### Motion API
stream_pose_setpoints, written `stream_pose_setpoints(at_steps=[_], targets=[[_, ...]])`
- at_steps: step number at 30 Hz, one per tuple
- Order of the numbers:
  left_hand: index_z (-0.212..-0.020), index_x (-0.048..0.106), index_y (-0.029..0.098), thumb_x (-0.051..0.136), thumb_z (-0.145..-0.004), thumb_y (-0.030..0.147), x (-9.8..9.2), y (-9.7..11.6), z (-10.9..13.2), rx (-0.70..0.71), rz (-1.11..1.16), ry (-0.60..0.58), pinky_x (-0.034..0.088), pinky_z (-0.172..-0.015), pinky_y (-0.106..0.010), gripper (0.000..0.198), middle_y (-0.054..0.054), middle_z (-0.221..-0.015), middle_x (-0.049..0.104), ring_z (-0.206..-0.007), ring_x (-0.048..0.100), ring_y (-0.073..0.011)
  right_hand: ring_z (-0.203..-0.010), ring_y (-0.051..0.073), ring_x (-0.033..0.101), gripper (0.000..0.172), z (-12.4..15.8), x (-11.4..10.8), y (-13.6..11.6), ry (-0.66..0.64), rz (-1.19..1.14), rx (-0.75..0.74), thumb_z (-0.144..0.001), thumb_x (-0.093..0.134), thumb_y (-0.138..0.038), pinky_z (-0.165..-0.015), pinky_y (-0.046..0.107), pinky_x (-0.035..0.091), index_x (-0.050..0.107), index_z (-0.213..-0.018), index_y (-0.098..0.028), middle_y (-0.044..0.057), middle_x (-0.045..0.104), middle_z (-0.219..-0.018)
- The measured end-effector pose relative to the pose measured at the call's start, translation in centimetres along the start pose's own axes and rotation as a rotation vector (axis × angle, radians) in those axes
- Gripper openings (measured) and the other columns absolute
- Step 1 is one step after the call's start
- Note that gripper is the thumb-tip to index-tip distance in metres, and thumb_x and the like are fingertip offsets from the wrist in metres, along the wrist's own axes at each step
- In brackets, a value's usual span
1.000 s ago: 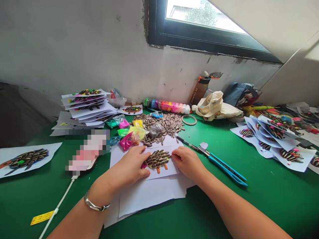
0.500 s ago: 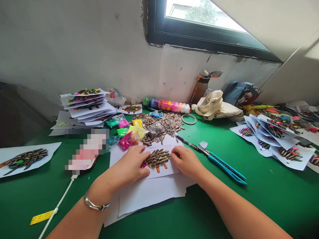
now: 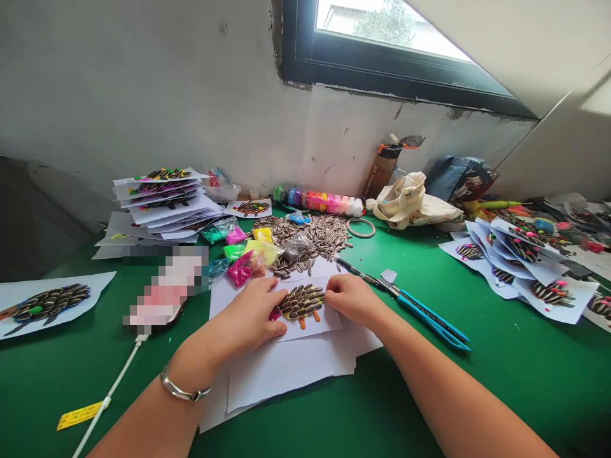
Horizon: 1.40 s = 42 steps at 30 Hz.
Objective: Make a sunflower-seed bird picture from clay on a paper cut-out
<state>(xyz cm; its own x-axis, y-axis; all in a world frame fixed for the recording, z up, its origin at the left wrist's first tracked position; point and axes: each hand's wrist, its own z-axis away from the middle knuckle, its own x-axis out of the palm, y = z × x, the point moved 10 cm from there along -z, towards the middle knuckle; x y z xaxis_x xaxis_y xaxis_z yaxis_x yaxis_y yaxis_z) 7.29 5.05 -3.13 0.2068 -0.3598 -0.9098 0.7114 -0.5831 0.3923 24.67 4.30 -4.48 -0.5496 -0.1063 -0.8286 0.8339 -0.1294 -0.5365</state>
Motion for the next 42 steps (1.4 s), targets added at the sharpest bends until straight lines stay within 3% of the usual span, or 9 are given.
stream_pose_setpoints(at_steps=[7,13,24,37,42], targets=[[-0.111,0.067,0.022,0.064,-0.073,0.035,-0.1,0.3,0.0,0.007,0.010,0.011,0.043,-0.097,-0.043,0.040,-0.012,-0.122,0.055,-0.119,0.047,-0.0340,-0.064,0.014,0.052,0.015,0.1,0.1,-0.5,0.026,0.034,-0.032,-0.074,0.050,-0.021,-0.054,0.025,0.029,0.061,-0.064,-0.020,0.000,0.064,-0.067],[-0.109,0.067,0.022,0.063,-0.074,0.035,-0.1,0.4,0.0,0.012,-0.007,-0.006,0.044,-0.096,-0.043,0.038,-0.012,-0.120,0.055,-0.118,0.048,-0.0338,-0.066,0.013,0.055,0.016,0.5,-0.7,0.4,0.018,-0.125,-0.045,-0.077,0.056,-0.028,-0.057,0.024,0.034,0.067,-0.070,-0.020,-0.001,0.065,-0.067],[-0.110,0.067,0.022,0.063,-0.073,0.034,0.0,0.2,-0.1,0.009,-0.017,-0.006,0.044,-0.096,-0.042,0.040,-0.012,-0.120,0.055,-0.117,0.048,-0.0332,-0.075,0.015,0.058,0.019,1.8,-0.8,-0.9,0.079,-0.071,-0.233,-0.082,0.052,-0.017,-0.067,0.024,0.038,0.071,-0.079,-0.020,0.002,0.069,-0.079],[-0.111,0.066,0.021,0.063,-0.074,0.034,-0.3,0.5,0.2,-0.014,-0.010,-0.021,0.043,-0.098,-0.044,0.039,-0.013,-0.125,0.054,-0.120,0.046,-0.0342,-0.073,0.015,0.058,0.020,1.8,-0.7,-0.9,0.047,-0.095,-0.239,-0.083,0.053,-0.018,-0.066,0.024,0.038,0.072,-0.077,-0.020,0.001,0.069,-0.078],[-0.110,0.067,0.022,0.063,-0.074,0.035,-0.3,0.3,0.2,-0.018,-0.007,-0.019,0.042,-0.100,-0.042,0.039,-0.012,-0.126,0.053,-0.122,0.045,-0.0333,-0.074,0.016,0.061,0.021,1.1,-2.2,0.9,0.160,-0.200,-0.169,-0.085,0.052,-0.023,-0.069,0.025,0.041,0.072,-0.080,-0.019,0.001,0.070,-0.078]])
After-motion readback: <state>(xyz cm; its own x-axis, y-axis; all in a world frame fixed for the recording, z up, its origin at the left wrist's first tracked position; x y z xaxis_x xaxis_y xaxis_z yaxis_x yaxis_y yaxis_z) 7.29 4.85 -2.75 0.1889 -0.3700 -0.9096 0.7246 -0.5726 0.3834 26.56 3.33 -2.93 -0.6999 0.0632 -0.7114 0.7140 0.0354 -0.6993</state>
